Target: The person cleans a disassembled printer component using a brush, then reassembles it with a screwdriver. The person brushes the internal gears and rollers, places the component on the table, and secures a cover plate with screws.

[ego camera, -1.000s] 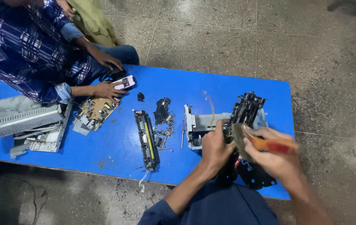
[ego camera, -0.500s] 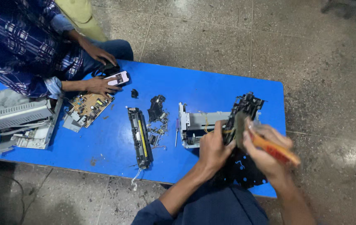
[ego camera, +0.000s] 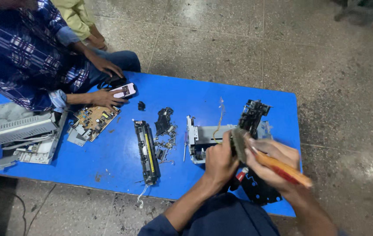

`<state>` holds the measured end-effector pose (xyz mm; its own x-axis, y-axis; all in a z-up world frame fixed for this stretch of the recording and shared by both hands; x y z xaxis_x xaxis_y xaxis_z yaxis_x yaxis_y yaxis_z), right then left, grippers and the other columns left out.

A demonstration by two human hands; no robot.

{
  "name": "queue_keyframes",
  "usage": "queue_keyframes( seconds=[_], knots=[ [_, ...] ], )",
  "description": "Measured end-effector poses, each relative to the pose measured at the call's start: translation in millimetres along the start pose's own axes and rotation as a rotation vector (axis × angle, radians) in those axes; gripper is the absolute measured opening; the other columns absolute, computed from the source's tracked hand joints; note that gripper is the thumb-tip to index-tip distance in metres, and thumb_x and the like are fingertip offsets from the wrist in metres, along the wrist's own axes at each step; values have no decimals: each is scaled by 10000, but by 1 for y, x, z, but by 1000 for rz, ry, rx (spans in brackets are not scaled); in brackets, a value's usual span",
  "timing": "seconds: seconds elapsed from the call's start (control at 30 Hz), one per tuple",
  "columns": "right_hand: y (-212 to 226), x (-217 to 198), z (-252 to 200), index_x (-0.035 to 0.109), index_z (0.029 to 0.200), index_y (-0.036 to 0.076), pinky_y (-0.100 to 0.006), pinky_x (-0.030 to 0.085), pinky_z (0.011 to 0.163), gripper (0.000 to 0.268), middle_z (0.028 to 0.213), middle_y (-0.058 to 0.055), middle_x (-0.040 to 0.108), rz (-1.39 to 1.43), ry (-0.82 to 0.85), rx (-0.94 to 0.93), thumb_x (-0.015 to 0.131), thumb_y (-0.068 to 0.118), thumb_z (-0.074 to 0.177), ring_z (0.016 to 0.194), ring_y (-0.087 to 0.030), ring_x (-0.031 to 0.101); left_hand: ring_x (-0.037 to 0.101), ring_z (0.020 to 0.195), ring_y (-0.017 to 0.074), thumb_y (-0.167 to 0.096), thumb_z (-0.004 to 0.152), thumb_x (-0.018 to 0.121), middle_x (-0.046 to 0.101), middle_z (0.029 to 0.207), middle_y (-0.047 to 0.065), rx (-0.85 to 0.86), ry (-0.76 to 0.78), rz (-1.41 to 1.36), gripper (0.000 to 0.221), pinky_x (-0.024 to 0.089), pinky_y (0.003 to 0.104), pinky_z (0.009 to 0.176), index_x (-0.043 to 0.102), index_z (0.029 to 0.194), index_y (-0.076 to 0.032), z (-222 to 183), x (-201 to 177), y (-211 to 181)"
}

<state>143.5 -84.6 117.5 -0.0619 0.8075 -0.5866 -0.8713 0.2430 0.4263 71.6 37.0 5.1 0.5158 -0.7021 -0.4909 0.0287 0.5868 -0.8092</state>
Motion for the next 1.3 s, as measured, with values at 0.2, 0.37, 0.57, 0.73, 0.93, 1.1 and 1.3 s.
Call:
queue_keyframes(
  seconds=[0.2,0.37,0.57,0.73,0.93,1.1,1.3],
  knots=[
    [2,-12,6,729,1034,-23,-301,590,749,175,943,-124,737,-38,8,42,831,53,914,799,-219,736,635,549,416,-125,846,729,643,634,193,73,20,48,554,479,538,501,499,1326,27,-9,9,-7],
    [1,-8,15,698,1058,-2,-299,592,699,182,982,-125,741,-72,79,-82,815,27,922,787,-220,743,636,503,364,-25,869,633,625,570,153,135,71,266,464,482,509,475,537,1319,32,-3,17,2],
    [-12,8,-1,726,1042,0,-367,588,688,294,937,-142,741,-115,221,-325,846,102,794,787,-277,737,687,563,282,-42,785,679,660,663,141,299,89,505,528,534,399,491,550,1285,62,-2,25,-1],
    [5,-7,-13,742,1046,1,-338,586,665,307,915,-113,760,-46,336,-168,836,105,773,760,-245,748,705,575,264,-46,705,701,692,720,154,302,153,633,593,541,361,482,576,1281,19,-7,10,3],
    [-21,-38,-22,769,1111,74,-299,605,774,241,1009,-70,772,-76,146,283,796,137,880,850,-177,757,728,661,276,-54,736,698,717,819,187,342,232,636,690,563,370,539,542,1404,14,-29,14,3],
    [-48,-13,-28,771,1037,33,-297,580,700,241,934,-91,762,-170,170,51,835,134,827,781,-187,731,733,698,290,-70,760,685,724,915,218,385,240,606,685,565,388,553,524,1423,-13,-36,19,-2],
    [-80,-49,-18,645,1224,14,-251,597,780,233,1091,-67,719,296,-263,298,771,-11,1030,853,-118,699,687,605,381,-125,895,706,716,753,185,66,227,249,499,514,506,529,557,1366,-62,-28,-3,14]
  ],
)
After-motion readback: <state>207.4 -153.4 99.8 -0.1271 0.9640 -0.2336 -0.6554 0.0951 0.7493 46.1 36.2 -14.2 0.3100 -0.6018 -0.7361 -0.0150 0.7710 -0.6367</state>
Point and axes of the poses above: each hand's wrist, its own z-axis towards the middle knuckle, its own x-axis out of the palm, y = z × x, the point moved 6 cm from there along z, towards the middle knuckle
